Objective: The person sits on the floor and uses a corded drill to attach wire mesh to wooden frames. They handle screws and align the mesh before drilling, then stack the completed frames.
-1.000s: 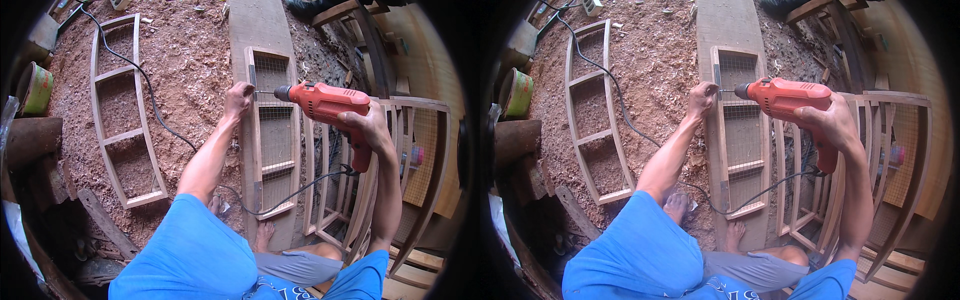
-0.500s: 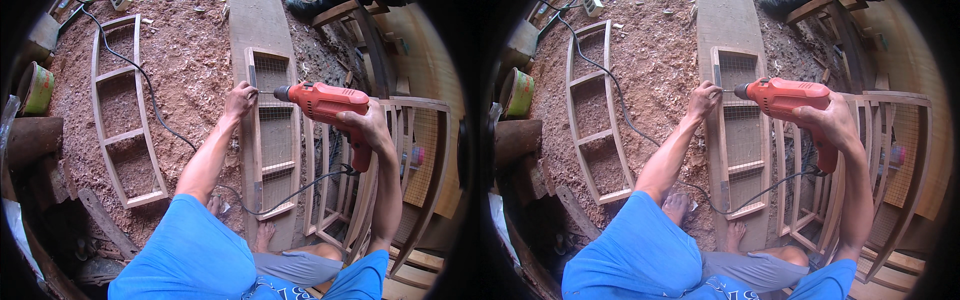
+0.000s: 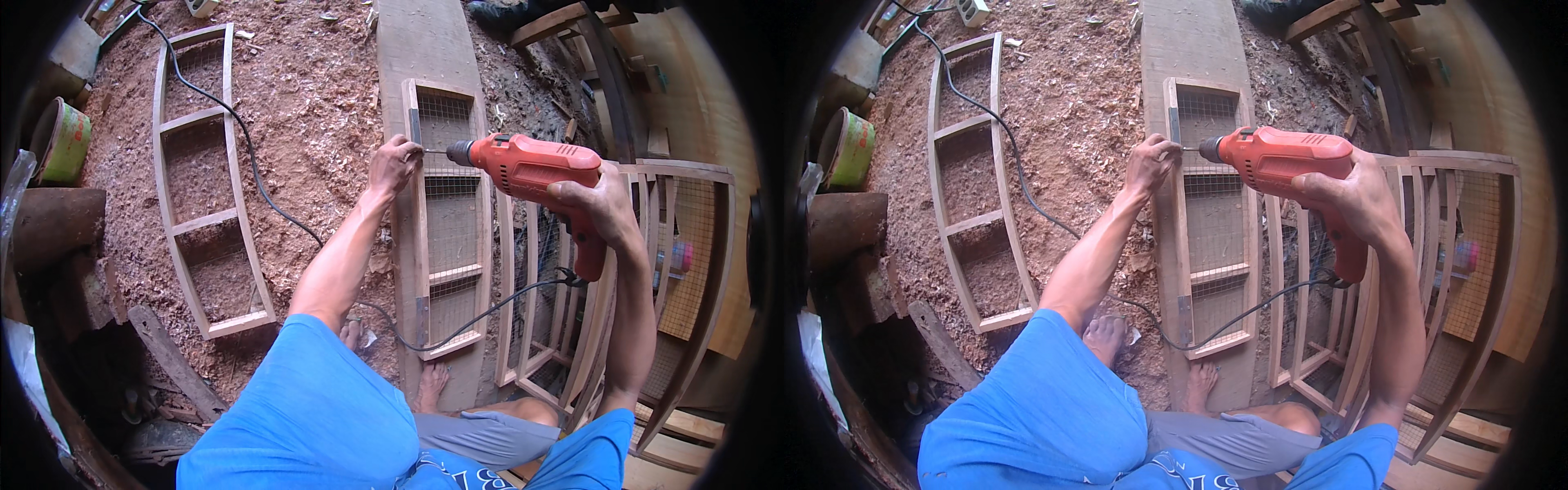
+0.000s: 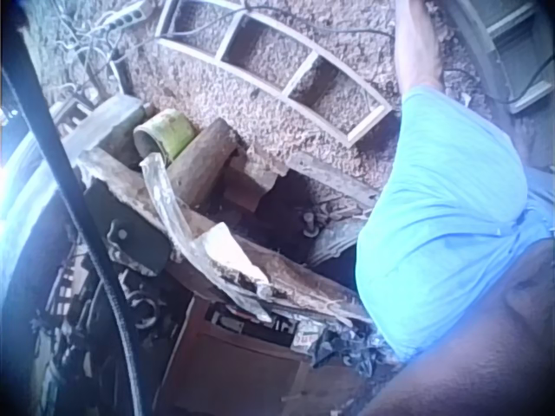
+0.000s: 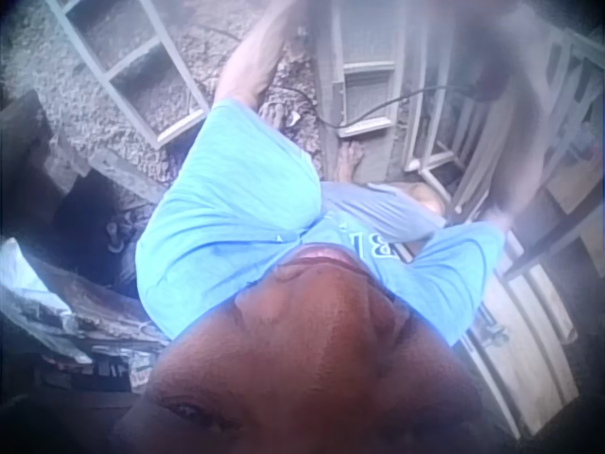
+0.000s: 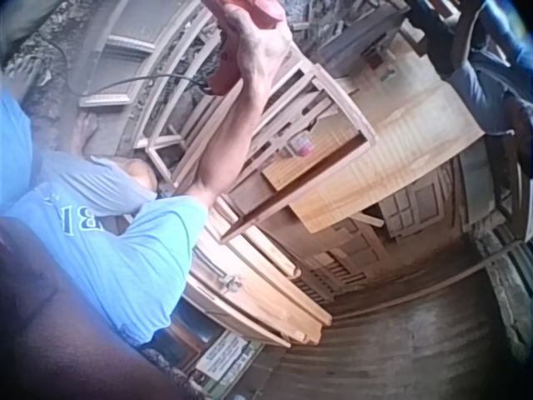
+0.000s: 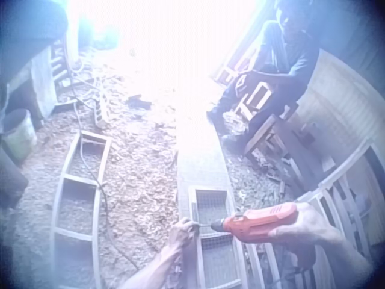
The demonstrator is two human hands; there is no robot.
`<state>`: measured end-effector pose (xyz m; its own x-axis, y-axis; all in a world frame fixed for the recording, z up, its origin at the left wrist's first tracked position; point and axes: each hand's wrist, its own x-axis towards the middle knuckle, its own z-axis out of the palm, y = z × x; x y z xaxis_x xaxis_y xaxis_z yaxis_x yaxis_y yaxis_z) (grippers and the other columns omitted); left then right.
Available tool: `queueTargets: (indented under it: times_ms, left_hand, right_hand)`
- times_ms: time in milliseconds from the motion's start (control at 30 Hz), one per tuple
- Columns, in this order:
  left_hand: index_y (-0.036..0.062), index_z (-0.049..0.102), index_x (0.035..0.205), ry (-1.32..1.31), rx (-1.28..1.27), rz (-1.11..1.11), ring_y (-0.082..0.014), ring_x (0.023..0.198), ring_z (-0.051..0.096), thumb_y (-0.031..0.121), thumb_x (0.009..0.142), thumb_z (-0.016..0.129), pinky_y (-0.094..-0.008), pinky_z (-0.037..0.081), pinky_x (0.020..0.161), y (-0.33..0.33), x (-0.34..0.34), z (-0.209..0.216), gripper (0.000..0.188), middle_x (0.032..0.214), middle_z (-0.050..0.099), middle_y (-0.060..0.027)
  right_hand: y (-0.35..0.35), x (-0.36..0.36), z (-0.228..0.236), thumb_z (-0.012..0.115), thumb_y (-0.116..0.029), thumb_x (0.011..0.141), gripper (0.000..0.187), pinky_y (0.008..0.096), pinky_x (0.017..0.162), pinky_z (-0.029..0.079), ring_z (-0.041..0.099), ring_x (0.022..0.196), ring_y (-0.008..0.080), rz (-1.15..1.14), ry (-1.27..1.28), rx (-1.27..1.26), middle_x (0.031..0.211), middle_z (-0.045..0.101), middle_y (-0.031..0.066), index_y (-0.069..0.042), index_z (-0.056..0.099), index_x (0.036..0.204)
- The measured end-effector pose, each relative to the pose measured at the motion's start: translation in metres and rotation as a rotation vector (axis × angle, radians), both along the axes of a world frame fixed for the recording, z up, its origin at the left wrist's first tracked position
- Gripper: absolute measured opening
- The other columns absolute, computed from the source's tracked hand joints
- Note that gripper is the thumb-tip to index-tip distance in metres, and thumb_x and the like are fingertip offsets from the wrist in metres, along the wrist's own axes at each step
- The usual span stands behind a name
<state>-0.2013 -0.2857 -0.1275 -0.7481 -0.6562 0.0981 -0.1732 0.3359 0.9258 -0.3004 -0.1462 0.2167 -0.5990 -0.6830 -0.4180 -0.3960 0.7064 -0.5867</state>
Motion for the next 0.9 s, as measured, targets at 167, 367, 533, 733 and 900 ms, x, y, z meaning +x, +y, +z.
queueTargets:
  times_ms: [167, 367, 533, 733, 900]
  left_hand:
    - [0.0124, 0.075, 0.096, 0.038, 0.003, 0.015, -0.025, 0.082, 0.067, 0.017, 0.085, 0.07, -0.035, 0.054, 0.074, 0.001, 0.0, 0.0, 0.013, 0.093, 0.066, -0.0063]
    - [0.0122, 0.075, 0.097, 0.048, 0.0, 0.02, -0.0249, 0.084, 0.067, 0.018, 0.085, 0.07, -0.0346, 0.054, 0.075, 0.001, 0.0, 0.0, 0.014, 0.094, 0.067, -0.0064]
    - [0.0113, 0.074, 0.095, 0.051, 0.015, 0.017, -0.0247, 0.084, 0.067, 0.017, 0.084, 0.072, -0.0346, 0.054, 0.076, 0.001, -0.001, 0.0, 0.013, 0.094, 0.067, -0.0073]
    - [0.0092, 0.07, 0.106, 0.106, 0.006, 0.049, -0.0245, 0.083, 0.067, 0.02, 0.078, 0.078, -0.0357, 0.054, 0.077, 0.002, -0.003, -0.008, 0.031, 0.094, 0.067, -0.0088]
    - [0.0085, 0.065, 0.117, 0.122, -0.038, 0.135, -0.0238, 0.086, 0.066, 0.026, 0.075, 0.081, -0.0366, 0.054, 0.08, 0.016, 0.002, -0.013, 0.049, 0.094, 0.067, -0.0091]
  right_hand:
    - [-0.002, 0.001, 0.002, 0.075, -0.029, 0.071, 0.058, 0.0292, 0.088, 0.049, 0.063, 0.094, 0.0153, -0.002, 0.012, 0.013, 0.106, 0.069, 0.0102, 0.003, 0.063, 0.119]
    - [-0.004, -0.001, 0.002, 0.074, -0.031, 0.071, 0.059, 0.0292, 0.088, 0.049, 0.063, 0.094, 0.0151, 0.023, 0.038, 0.038, 0.106, 0.068, 0.01, 0.002, 0.063, 0.119]
    - [-0.004, -0.001, 0.001, 0.074, -0.03, 0.071, 0.058, 0.0297, 0.086, 0.05, 0.063, 0.091, 0.0153, 0.026, 0.025, 0.011, 0.104, 0.069, 0.0096, 0.002, 0.063, 0.118]
    - [-0.014, -0.007, 0.001, 0.071, -0.032, 0.07, 0.057, 0.03, 0.083, 0.05, 0.063, 0.087, 0.0156, 0.077, 0.068, 0.025, 0.099, 0.069, 0.0097, 0.0, 0.065, 0.117]
    - [-0.027, -0.015, 0.007, 0.068, -0.034, 0.071, 0.055, 0.0303, 0.079, 0.05, 0.063, 0.082, 0.016, 0.108, 0.124, 0.126, 0.094, 0.068, 0.01, -0.001, 0.066, 0.114]
